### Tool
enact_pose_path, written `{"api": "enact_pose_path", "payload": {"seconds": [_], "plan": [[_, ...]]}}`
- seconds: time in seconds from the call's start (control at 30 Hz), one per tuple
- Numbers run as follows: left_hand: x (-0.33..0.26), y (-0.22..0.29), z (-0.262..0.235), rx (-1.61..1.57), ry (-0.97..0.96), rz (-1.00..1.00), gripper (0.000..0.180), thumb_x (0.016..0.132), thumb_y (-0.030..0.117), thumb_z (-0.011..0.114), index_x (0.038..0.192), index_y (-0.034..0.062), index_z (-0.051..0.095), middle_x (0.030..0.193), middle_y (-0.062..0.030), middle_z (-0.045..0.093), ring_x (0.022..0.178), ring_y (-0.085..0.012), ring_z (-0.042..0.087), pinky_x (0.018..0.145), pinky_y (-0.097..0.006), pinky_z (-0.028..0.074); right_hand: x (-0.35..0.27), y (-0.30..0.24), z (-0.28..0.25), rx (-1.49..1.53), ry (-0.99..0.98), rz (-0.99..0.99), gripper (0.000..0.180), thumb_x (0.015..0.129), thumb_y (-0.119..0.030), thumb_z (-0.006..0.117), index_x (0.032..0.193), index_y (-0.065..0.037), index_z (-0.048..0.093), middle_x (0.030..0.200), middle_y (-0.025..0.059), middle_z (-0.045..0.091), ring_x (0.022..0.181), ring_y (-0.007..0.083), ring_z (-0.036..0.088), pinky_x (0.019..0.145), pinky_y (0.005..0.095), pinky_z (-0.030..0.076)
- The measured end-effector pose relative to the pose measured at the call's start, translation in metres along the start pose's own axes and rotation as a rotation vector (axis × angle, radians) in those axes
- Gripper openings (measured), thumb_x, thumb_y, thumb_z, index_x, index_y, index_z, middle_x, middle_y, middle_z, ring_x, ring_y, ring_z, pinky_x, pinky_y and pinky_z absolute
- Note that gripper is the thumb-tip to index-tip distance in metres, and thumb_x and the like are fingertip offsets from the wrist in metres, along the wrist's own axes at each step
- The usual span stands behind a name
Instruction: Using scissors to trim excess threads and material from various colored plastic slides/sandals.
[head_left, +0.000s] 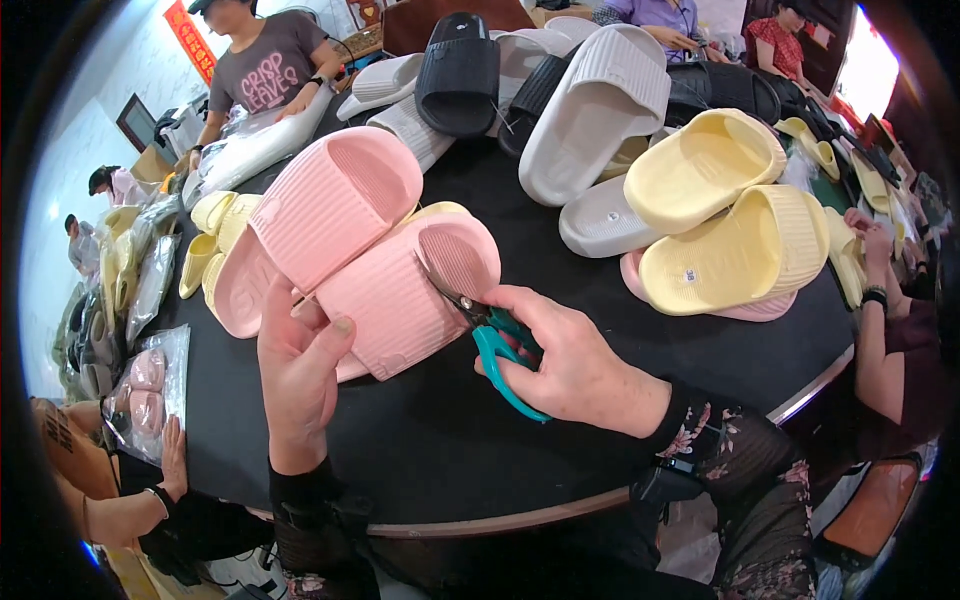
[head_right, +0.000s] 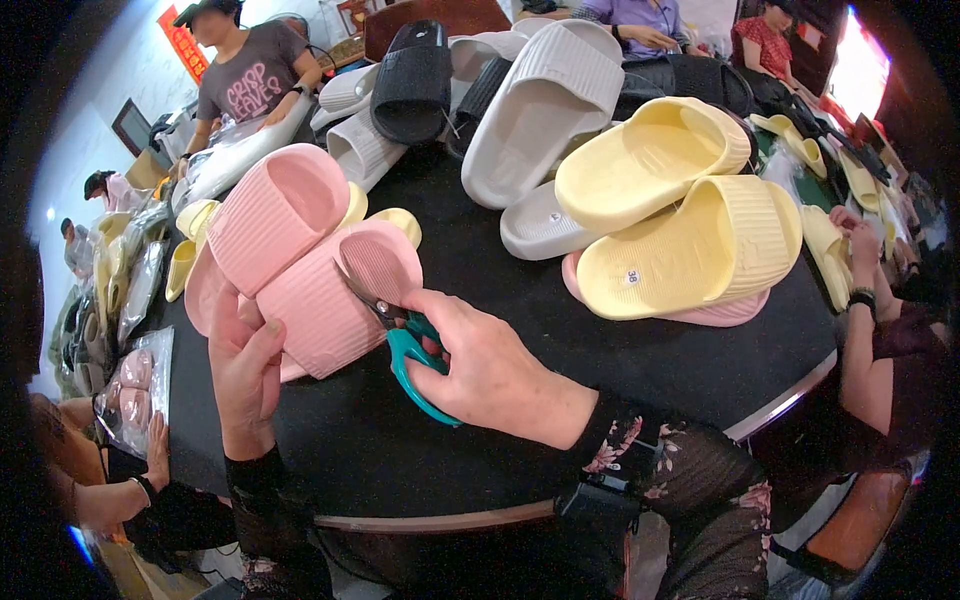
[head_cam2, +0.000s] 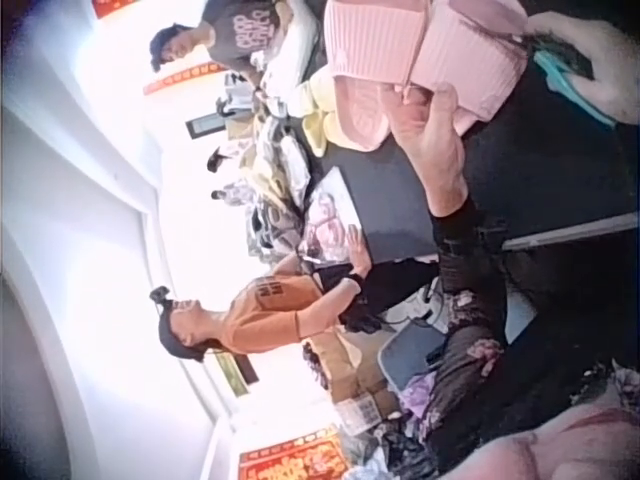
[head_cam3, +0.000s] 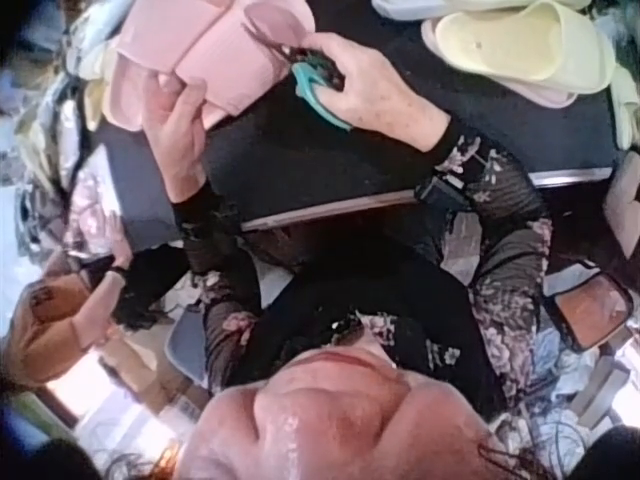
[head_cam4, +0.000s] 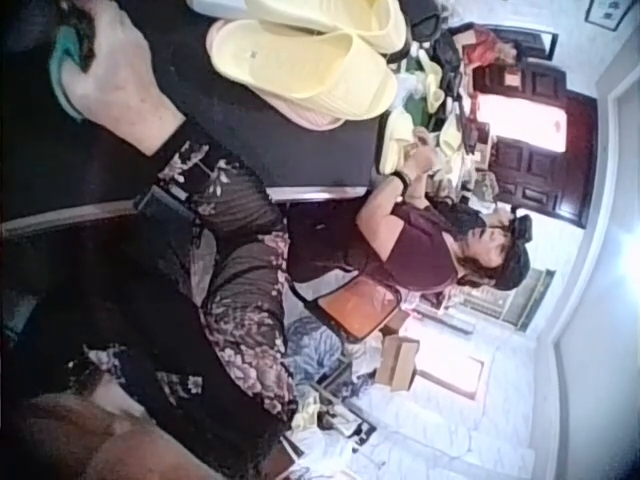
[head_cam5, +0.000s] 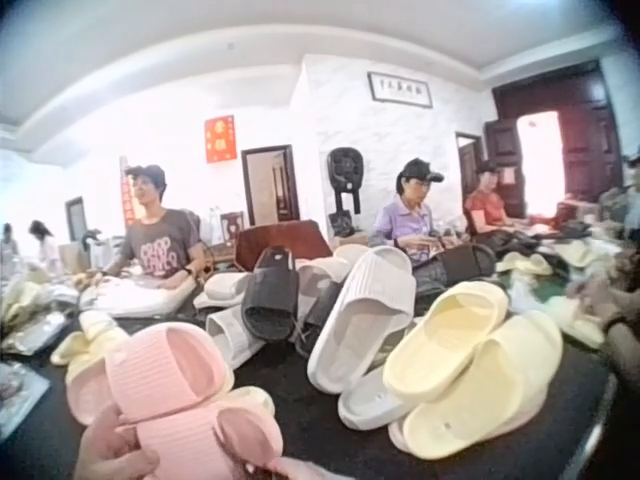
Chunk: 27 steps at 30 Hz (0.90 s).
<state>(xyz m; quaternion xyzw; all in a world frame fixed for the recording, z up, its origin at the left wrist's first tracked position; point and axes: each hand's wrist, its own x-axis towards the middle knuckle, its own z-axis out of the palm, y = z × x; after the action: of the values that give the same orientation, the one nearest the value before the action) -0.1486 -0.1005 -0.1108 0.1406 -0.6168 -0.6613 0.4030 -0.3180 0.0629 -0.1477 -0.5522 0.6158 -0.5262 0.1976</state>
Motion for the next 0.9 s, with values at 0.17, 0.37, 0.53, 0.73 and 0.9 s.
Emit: {"api": "enact_pose_path", "payload": {"seconds": [0.17, 0.37, 0.53, 0.73, 0.9], "plan": [[-0.002, 0.0, -0.003, 0.02, -0.058, -0.033, 0.068, 0.08, -0.004, 0.061, 0.138, -0.0039, 0.027, 0.122, -0.0205, 0.054, 0.113, -0.0238, 0.054, 0.096, -0.034, 0.042, 0.002, 0.0, 0.0, 0.009, 0.021, -0.036, 0.043, 0.08, -0.004, 0.065, 0.117, 0.004, 0.046, 0.095, 0.0147, 0.063, 0.085, 0.0174, 0.066, 0.075, 0.029, 0.052], [-0.003, -0.003, -0.008, 0.023, -0.076, -0.068, 0.066, 0.081, -0.004, 0.06, 0.139, -0.0036, 0.028, 0.12, -0.0204, 0.055, 0.112, -0.0235, 0.054, 0.096, -0.034, 0.042, 0.002, 0.001, 0.0, 0.034, 0.041, -0.062, 0.042, 0.08, -0.008, 0.063, 0.117, 0.003, 0.045, 0.1, 0.0216, 0.058, 0.086, 0.0296, 0.063, 0.073, 0.0351, 0.052], [-0.004, -0.007, -0.011, 0.009, -0.125, -0.079, 0.064, 0.08, -0.005, 0.059, 0.138, -0.0044, 0.031, 0.122, -0.0199, 0.054, 0.112, -0.0236, 0.054, 0.096, -0.034, 0.042, 0.002, 0.006, 0.002, 0.05, 0.058, -0.061, 0.042, 0.08, -0.008, 0.063, 0.117, 0.002, 0.045, 0.099, 0.0214, 0.058, 0.085, 0.029, 0.063, 0.073, 0.036, 0.051], [-0.005, -0.008, -0.009, 0.033, -0.179, -0.08, 0.059, 0.081, -0.004, 0.058, 0.136, -0.0064, 0.035, 0.121, -0.0191, 0.056, 0.111, -0.0231, 0.056, 0.095, -0.033, 0.043, 0.002, -0.006, -0.003, 0.019, 0.086, -0.075, 0.044, 0.08, -0.007, 0.063, 0.12, 0.0, 0.045, 0.102, 0.0194, 0.058, 0.081, 0.0244, 0.062, 0.07, 0.0334, 0.051], [-0.006, -0.006, -0.007, 0.08, -0.214, -0.074, 0.055, 0.082, -0.001, 0.059, 0.133, -0.008, 0.039, 0.116, -0.0183, 0.059, 0.107, -0.0217, 0.058, 0.092, -0.032, 0.045, 0.004, -0.007, -0.004, 0.035, 0.105, -0.057, 0.046, 0.08, -0.007, 0.063, 0.123, -0.001, 0.046, 0.106, 0.018, 0.059, 0.081, 0.0212, 0.063, 0.069, 0.031, 0.051]]}}
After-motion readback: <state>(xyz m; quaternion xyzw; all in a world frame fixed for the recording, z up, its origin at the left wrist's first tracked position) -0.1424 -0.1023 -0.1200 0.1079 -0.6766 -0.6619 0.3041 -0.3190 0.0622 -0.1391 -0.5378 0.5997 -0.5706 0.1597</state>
